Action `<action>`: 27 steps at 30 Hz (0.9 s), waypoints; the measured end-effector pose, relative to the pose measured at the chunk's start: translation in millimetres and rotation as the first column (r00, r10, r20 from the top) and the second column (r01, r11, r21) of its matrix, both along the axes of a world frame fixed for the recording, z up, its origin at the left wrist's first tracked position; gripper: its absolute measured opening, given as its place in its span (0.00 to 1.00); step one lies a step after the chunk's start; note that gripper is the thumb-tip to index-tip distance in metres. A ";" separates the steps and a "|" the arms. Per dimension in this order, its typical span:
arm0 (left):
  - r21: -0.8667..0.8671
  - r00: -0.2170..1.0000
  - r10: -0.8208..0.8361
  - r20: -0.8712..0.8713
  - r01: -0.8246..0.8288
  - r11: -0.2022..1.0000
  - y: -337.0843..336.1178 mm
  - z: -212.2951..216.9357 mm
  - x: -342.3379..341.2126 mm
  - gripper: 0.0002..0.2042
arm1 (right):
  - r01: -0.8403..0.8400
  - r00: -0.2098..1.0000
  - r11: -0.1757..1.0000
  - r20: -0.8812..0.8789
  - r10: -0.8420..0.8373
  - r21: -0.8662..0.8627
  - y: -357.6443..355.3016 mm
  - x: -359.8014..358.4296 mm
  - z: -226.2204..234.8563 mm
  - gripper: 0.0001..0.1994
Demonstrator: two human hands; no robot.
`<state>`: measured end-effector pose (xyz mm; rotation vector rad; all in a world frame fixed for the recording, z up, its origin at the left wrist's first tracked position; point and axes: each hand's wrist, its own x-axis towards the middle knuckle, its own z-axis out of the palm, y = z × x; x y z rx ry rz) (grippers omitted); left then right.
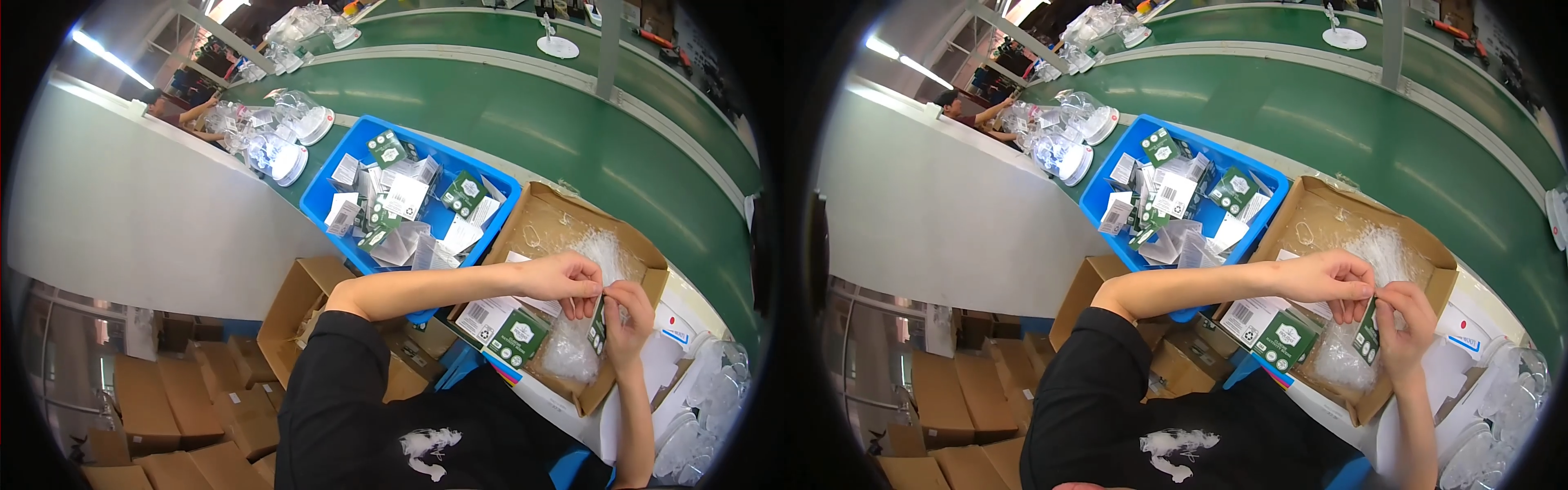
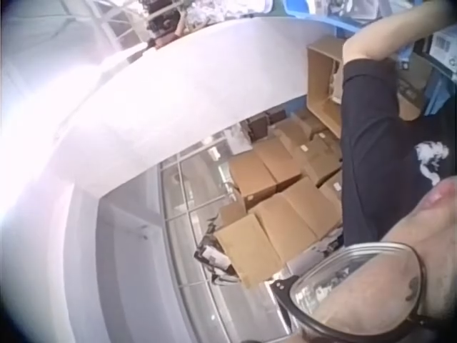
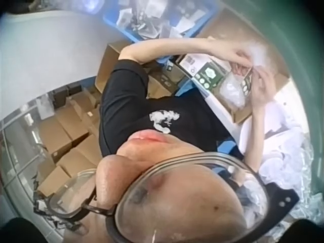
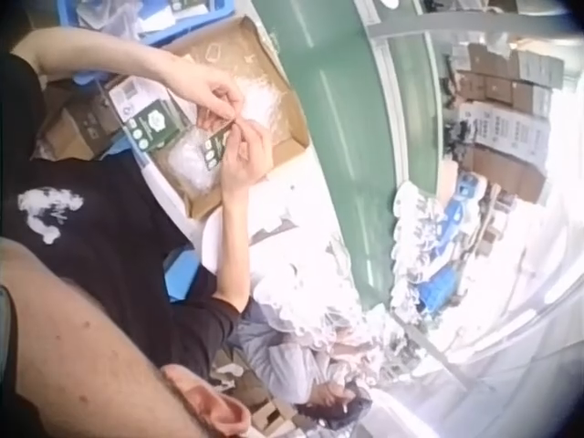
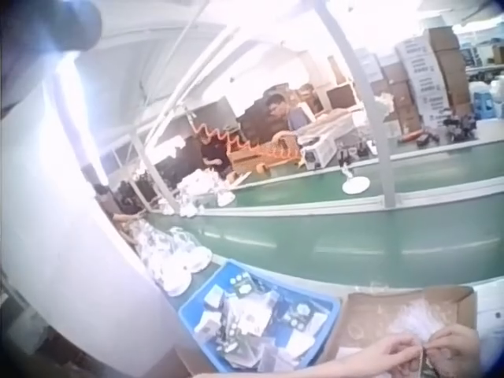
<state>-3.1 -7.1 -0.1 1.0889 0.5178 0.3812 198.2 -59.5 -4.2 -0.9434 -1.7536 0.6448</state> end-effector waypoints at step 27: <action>0.233 0.989 0.108 -0.101 -0.082 0.969 -7.2 7.3 6.6 0.07 | -0.457 0.854 0.624 -0.509 0.108 -0.634 0.2 20.7 -10.2 0.03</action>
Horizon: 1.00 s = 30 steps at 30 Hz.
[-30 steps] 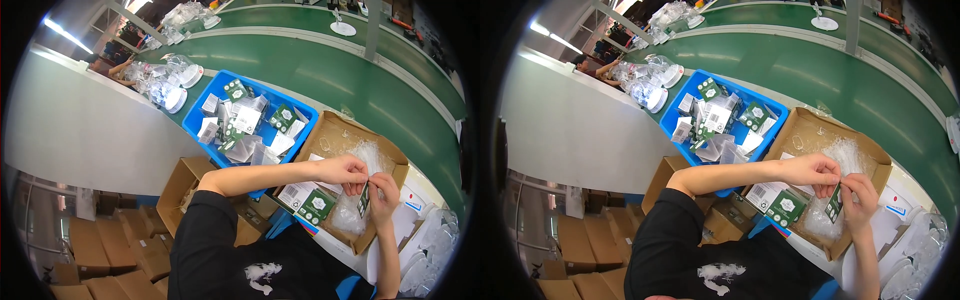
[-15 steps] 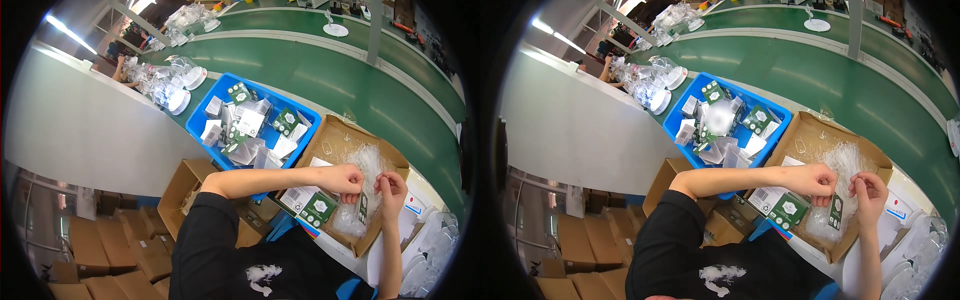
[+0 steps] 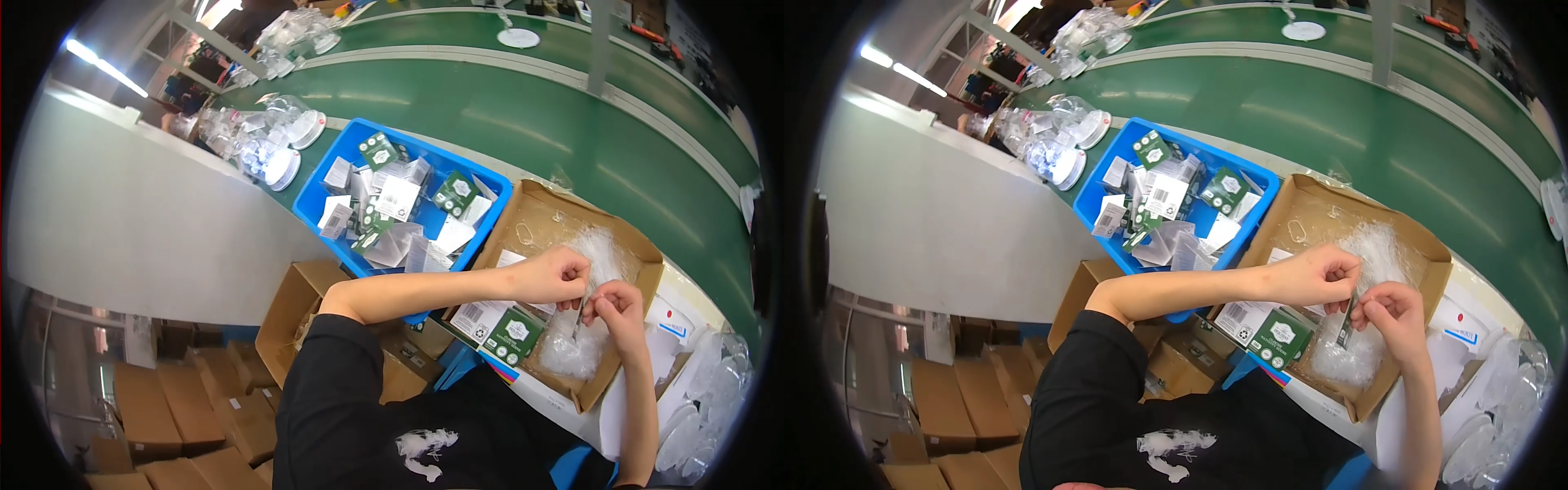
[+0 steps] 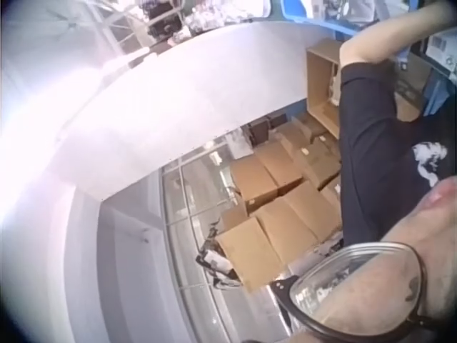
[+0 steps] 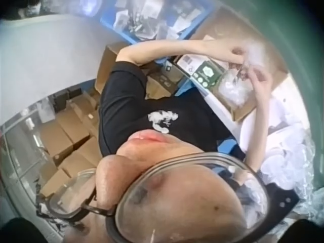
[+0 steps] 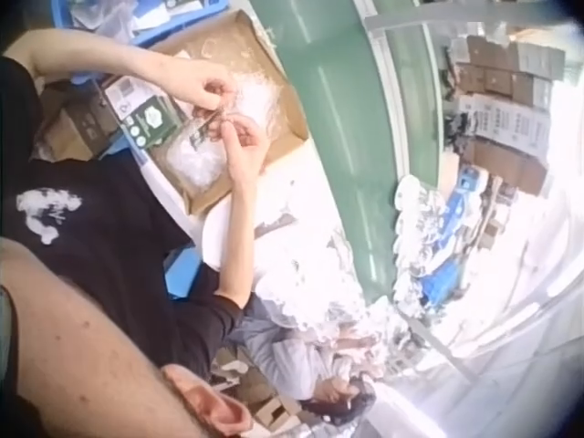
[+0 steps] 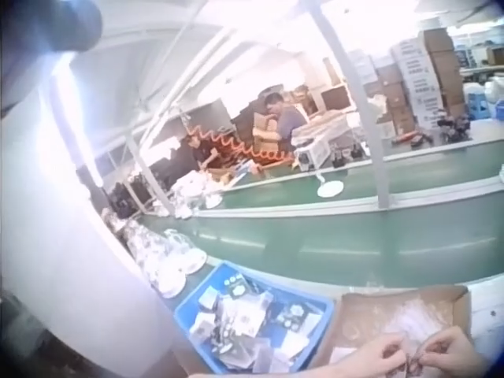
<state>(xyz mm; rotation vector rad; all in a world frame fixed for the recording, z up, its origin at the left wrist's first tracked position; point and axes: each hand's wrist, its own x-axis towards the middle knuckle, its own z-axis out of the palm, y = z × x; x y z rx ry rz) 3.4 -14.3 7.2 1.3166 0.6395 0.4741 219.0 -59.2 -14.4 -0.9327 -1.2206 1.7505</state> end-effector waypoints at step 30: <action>0.227 0.981 0.194 0.003 -0.190 0.955 -3.2 7.7 -1.1 0.06 | -0.037 0.996 0.999 -0.077 0.036 -0.002 11.0 -3.9 0.3 0.08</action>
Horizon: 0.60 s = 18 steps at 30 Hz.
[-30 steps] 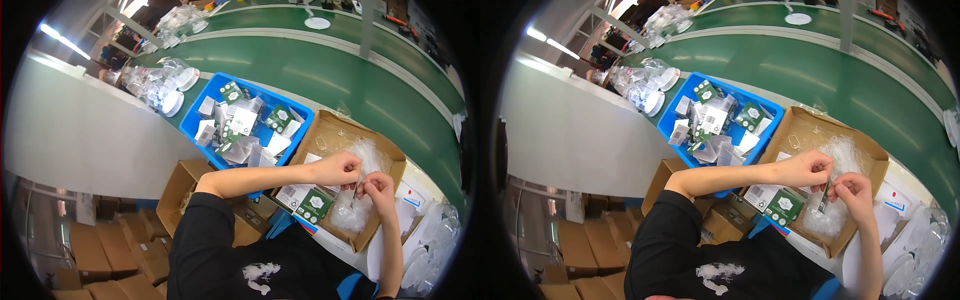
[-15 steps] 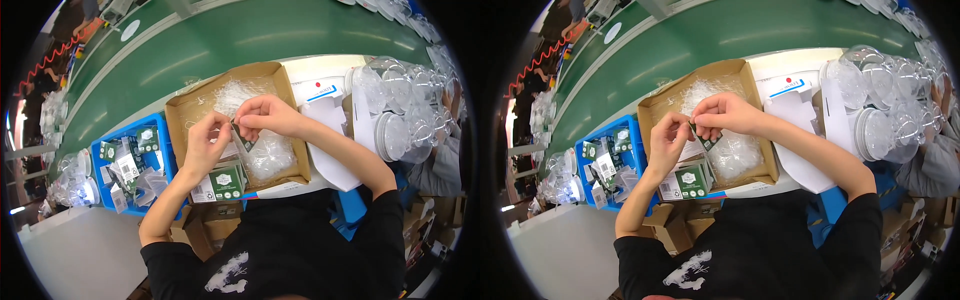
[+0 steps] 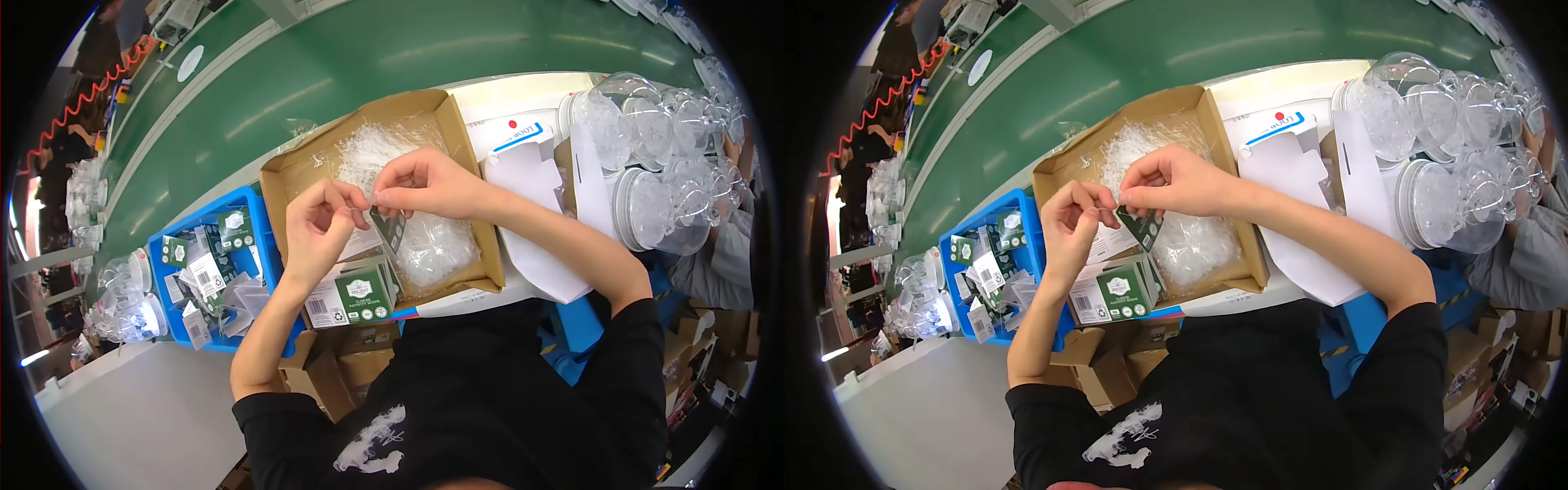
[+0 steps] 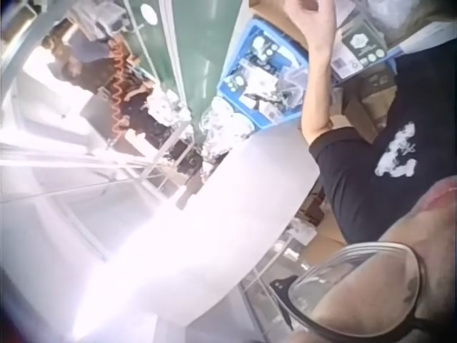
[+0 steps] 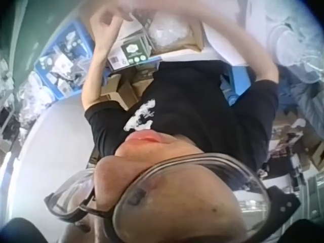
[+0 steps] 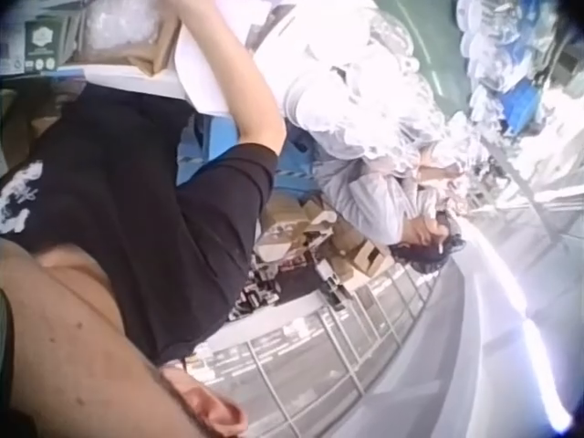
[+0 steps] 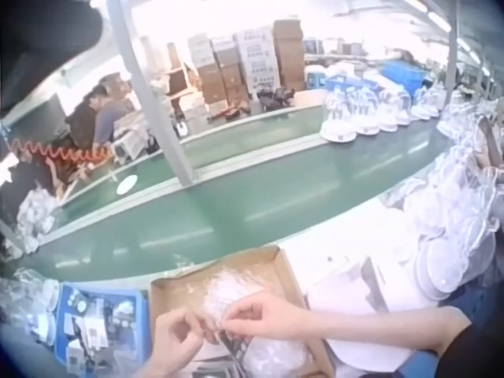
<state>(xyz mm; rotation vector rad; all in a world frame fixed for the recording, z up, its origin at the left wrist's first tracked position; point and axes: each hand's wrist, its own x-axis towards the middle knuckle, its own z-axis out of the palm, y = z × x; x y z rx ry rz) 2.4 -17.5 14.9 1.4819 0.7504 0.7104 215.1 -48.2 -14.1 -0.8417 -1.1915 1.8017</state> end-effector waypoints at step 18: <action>-0.221 0.997 -0.045 0.060 0.058 0.974 9.8 -6.1 -2.1 0.06 | 0.098 0.995 0.995 -0.034 -0.098 0.003 1.0 -0.2 -1.6 0.07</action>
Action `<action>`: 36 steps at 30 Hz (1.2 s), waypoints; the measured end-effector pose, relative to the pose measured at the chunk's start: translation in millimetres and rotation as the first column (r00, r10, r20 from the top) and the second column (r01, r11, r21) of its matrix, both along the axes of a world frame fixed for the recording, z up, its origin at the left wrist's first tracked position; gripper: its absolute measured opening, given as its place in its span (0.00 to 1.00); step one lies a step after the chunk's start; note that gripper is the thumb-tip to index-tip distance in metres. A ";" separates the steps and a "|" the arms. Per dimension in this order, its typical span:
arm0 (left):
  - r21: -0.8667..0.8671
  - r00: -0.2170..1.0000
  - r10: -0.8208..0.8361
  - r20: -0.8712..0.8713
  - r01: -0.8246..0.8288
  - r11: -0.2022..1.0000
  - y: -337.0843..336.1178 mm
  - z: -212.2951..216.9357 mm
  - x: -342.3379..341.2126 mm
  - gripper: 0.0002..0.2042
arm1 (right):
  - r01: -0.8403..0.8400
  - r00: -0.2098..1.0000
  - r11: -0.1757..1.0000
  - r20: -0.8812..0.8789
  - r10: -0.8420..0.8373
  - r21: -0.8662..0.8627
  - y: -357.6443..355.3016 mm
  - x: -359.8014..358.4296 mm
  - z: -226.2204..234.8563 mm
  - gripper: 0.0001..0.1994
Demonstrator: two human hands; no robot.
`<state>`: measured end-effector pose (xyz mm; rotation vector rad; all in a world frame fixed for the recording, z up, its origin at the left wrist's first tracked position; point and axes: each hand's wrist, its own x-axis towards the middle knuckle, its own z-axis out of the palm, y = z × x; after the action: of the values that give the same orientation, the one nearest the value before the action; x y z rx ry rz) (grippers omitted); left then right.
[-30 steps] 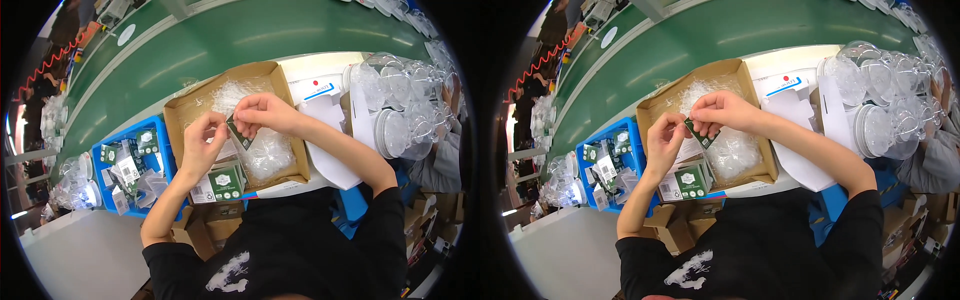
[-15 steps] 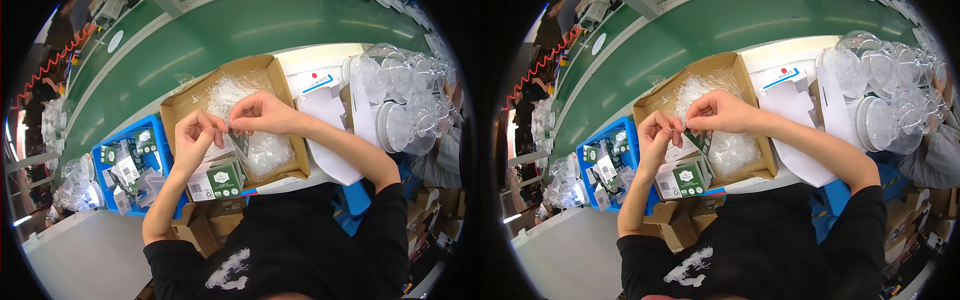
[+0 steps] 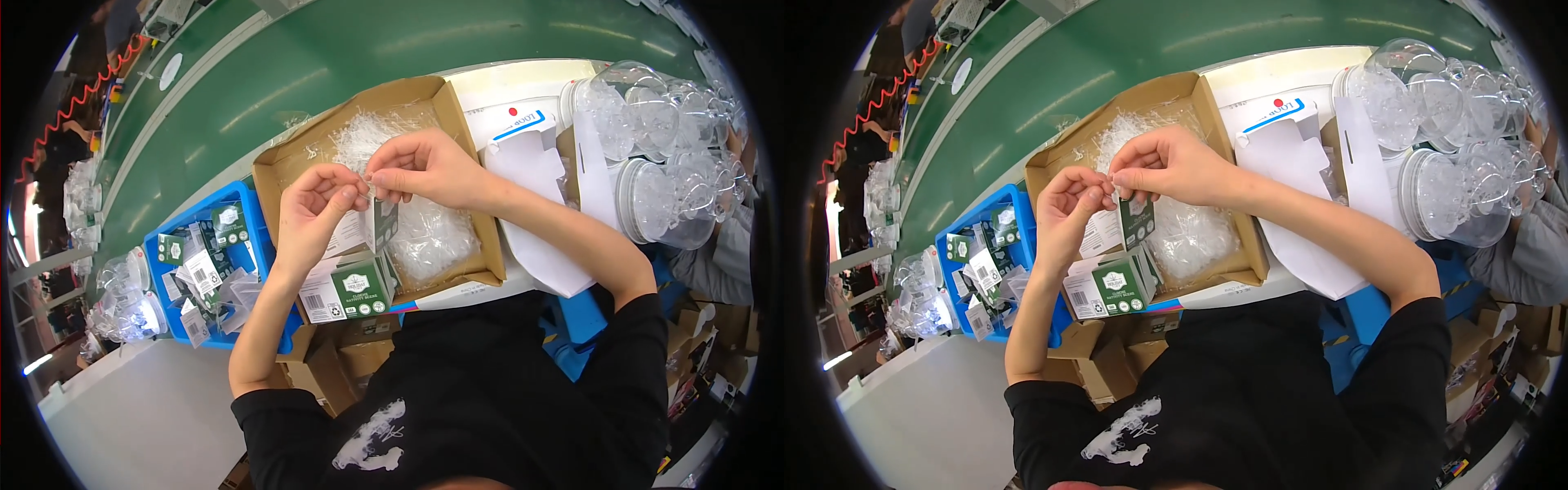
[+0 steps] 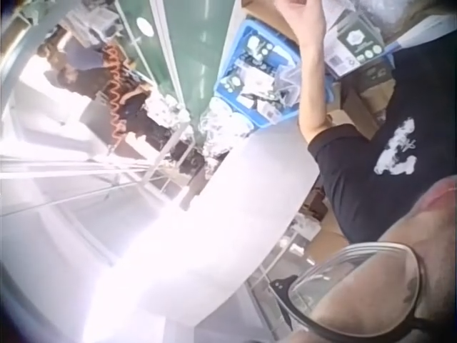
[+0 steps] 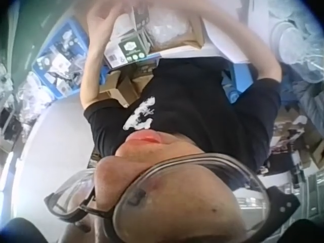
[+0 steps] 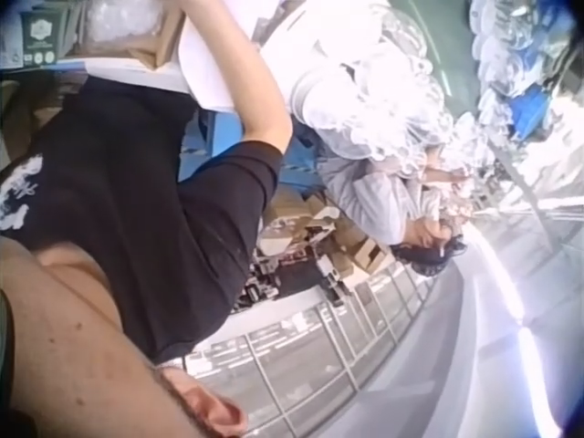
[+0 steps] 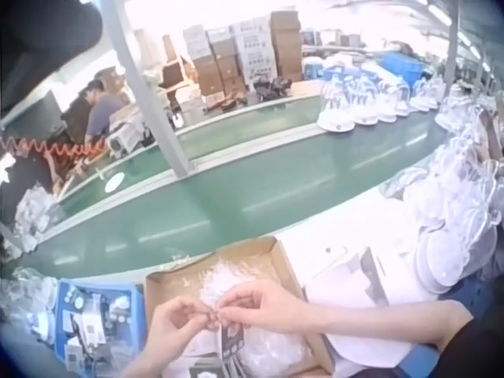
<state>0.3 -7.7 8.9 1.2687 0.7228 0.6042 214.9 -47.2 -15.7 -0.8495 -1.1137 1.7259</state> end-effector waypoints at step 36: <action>0.101 0.989 0.039 -0.144 -0.024 0.995 -1.9 7.4 4.9 0.04 | 0.048 0.998 0.998 -0.053 -0.045 0.046 -2.2 -0.9 3.9 0.08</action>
<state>5.2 -9.6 16.3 1.4060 0.8442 0.5829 214.0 -49.4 -11.9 -0.7912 -1.0876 1.6682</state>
